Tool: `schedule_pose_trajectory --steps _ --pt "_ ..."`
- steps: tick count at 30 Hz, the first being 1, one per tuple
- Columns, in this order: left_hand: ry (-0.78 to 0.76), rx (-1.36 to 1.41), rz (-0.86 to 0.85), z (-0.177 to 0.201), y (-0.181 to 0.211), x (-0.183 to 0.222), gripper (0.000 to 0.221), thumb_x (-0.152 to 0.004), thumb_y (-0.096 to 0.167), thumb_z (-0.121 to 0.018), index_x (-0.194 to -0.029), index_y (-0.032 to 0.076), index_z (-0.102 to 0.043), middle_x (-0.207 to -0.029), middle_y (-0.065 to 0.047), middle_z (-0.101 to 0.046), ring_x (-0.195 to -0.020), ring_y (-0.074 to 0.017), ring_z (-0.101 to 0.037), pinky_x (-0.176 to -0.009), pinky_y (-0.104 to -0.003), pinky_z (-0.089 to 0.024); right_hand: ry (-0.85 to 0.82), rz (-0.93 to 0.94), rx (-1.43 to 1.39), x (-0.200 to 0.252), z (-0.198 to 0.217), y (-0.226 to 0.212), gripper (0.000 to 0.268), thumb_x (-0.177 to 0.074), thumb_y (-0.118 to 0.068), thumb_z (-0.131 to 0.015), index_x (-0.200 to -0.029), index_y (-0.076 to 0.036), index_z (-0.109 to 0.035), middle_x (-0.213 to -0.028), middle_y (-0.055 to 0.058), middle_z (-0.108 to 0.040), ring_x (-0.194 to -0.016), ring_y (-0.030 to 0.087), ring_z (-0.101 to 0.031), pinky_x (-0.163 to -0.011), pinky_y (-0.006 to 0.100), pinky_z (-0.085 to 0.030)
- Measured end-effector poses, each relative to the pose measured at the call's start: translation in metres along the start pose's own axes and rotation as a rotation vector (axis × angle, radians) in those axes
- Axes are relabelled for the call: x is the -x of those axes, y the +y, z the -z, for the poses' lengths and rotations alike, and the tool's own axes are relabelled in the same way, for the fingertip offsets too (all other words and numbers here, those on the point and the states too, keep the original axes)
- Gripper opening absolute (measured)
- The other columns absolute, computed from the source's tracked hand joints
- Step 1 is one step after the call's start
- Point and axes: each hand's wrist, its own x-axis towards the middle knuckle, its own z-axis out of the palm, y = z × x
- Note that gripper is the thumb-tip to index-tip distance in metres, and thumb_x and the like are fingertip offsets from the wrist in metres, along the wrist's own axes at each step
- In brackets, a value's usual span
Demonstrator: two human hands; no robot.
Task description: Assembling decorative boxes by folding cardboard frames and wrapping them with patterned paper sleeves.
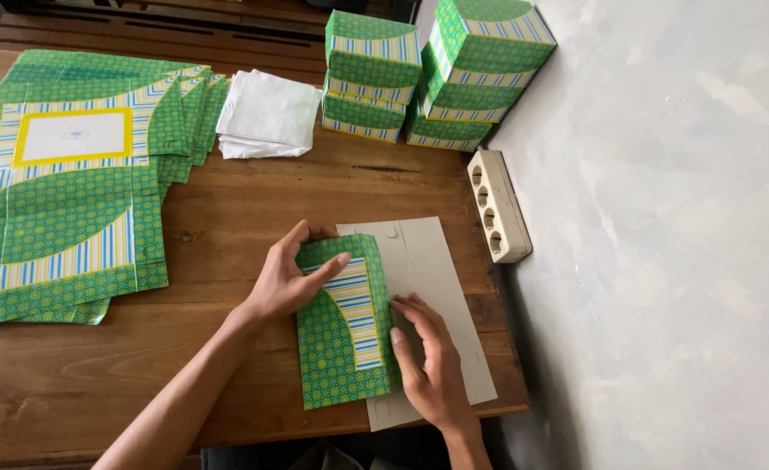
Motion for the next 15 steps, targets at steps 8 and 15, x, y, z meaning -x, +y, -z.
schedule_pose_trajectory --steps 8,15 --pt "0.06 0.204 -0.043 0.001 0.014 0.009 0.032 -0.087 0.035 -0.074 -0.103 0.009 -0.064 -0.101 -0.003 -0.069 -0.094 -0.0127 -0.066 -0.078 -0.026 -0.056 -0.281 -0.293 -0.518 -0.007 0.038 -0.027 0.076 -0.088 -0.059 -0.057 -0.135 0.0 -0.066 -0.132 0.012 -0.073 -0.127 0.024 -0.066 -0.111 0.04 -0.047" --pt "0.103 0.197 -0.133 0.003 0.02 0.011 0.03 -0.09 0.034 -0.073 -0.103 0.008 -0.065 -0.103 -0.003 -0.07 -0.098 -0.0135 -0.066 -0.084 -0.028 -0.054 -0.233 -0.252 -0.333 -0.006 0.025 -0.054 0.028 -0.095 -0.03 -0.066 -0.1 -0.005 -0.079 -0.092 0.001 -0.075 -0.089 0.014 -0.066 -0.084 0.03 -0.051"
